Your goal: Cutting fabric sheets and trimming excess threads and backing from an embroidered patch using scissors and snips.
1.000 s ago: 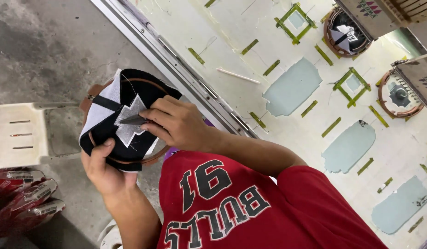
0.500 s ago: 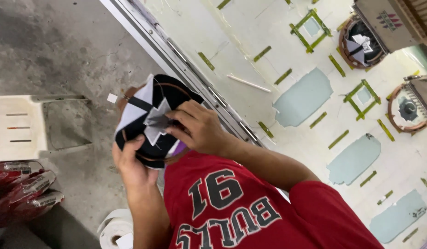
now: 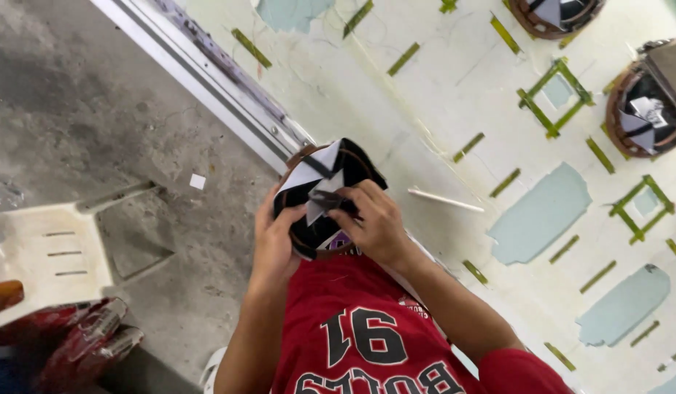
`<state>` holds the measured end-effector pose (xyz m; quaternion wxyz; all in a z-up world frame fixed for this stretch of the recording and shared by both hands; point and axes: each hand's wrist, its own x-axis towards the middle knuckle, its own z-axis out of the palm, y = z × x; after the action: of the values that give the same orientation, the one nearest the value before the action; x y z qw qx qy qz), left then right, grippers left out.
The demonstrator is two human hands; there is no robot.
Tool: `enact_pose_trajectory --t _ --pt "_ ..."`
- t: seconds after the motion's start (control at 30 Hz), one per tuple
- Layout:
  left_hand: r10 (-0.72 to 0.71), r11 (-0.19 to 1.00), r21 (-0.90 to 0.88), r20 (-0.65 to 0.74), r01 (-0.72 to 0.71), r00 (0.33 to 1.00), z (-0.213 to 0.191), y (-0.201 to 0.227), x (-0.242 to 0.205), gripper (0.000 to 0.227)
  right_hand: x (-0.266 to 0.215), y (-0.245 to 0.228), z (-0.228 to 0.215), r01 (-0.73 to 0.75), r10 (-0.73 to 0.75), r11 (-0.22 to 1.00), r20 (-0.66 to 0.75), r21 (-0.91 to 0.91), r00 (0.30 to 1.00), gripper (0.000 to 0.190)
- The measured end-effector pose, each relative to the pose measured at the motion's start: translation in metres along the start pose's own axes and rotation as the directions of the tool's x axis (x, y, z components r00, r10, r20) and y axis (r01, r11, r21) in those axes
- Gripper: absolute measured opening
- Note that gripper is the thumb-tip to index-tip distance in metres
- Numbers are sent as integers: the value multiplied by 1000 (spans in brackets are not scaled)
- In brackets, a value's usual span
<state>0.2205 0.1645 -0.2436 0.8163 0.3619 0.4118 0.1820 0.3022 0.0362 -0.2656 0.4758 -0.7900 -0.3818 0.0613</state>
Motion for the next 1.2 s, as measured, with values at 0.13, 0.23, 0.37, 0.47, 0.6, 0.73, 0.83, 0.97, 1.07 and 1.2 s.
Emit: enact_pose_trajectory --t 0.13,0.23,0.37,0.47,0.6,0.73,0.83,0.97,1.07,1.2 --pt "-118 991 86 199 103 973 34 23 112 47 70 58 23 -56 47 996 -135 -68 990 23" --pt "-132 934 353 469 -49 873 64 44 250 44 150 116 45 -156 157 988 -229 20 961 26" --pt "-197 938 345 633 -45 748 113 63 411 36 236 192 37 -319 360 932 -344 171 867 27" --pt "-456 811 578 719 -87 524 145 85 504 18 296 218 36 -271 161 948 -478 -170 863 27" --pt "-580 805 593 795 -24 178 203 88 558 21 332 259 38 -97 -142 865 -424 -493 895 38" --pt "-585 799 578 811 -165 7 222 83 574 31 317 278 42 -203 -74 833 -468 -514 880 40" --pt "-598 798 592 801 -117 -30 212 84 574 30 313 282 39 -241 16 836 -416 -494 909 37" --pt "-659 752 658 752 -35 -25 213 86 577 30 314 276 39 -305 101 826 -407 -475 908 39" --pt "-643 765 638 765 -90 -43 217 88 578 35 314 276 39 -300 102 829 -400 -472 911 39" --pt "-700 710 699 714 -84 25 216 91 576 34 309 273 41 -339 129 817 -424 -467 896 40"
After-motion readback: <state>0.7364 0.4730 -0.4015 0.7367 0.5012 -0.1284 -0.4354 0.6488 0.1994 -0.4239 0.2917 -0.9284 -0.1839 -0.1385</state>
